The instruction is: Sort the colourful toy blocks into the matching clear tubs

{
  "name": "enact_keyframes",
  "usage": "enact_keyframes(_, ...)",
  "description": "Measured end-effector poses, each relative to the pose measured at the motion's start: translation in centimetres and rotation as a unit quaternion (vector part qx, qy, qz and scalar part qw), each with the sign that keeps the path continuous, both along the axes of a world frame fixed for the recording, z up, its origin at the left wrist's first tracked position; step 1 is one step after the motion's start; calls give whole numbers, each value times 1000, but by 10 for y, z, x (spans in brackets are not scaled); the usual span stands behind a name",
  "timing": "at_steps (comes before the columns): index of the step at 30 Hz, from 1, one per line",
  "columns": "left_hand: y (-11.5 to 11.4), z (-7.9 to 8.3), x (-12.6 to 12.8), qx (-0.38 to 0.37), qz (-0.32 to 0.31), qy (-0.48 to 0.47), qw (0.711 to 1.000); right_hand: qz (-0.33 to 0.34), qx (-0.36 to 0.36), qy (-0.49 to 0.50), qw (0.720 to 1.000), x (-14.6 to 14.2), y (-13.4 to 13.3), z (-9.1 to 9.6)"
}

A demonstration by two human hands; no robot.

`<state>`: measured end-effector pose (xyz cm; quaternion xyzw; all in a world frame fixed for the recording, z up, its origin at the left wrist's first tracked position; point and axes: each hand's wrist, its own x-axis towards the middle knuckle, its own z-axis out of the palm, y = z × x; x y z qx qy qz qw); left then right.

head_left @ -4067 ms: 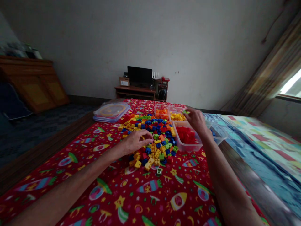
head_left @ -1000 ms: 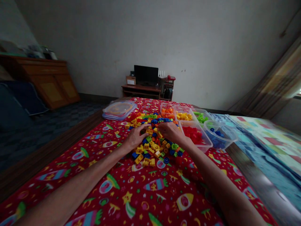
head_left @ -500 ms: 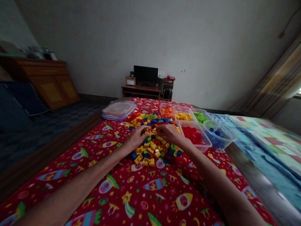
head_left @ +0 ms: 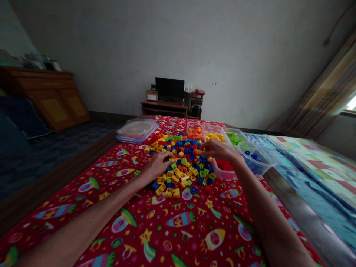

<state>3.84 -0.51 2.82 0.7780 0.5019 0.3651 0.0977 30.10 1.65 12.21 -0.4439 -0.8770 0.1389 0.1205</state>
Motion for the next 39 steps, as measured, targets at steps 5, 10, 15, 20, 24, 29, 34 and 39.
enact_keyframes(5,0,1,0,5,0,-15,1000,-245,214,180,928,25,28,-21)
enact_keyframes(10,-5,6,3,-5,-2,-67,998,-216,234,133,939,10,22,-25)
enact_keyframes(15,-10,17,7,-36,7,-177,983,24,137,94,986,-34,-12,-19)
enact_keyframes(20,-17,31,11,-78,-22,-209,974,81,134,78,985,-57,-30,-23)
enact_keyframes(24,-21,31,15,-82,-31,-204,975,67,135,86,985,-57,-26,-25)
enact_keyframes(29,-20,30,15,-66,-37,-148,986,94,132,76,984,-51,-23,-23)
enact_keyframes(34,-15,46,-8,-54,-90,108,989,88,58,-38,994,-28,-20,-7)
enact_keyframes(39,-16,53,-24,-98,-169,251,948,5,42,-69,997,1,-5,3)
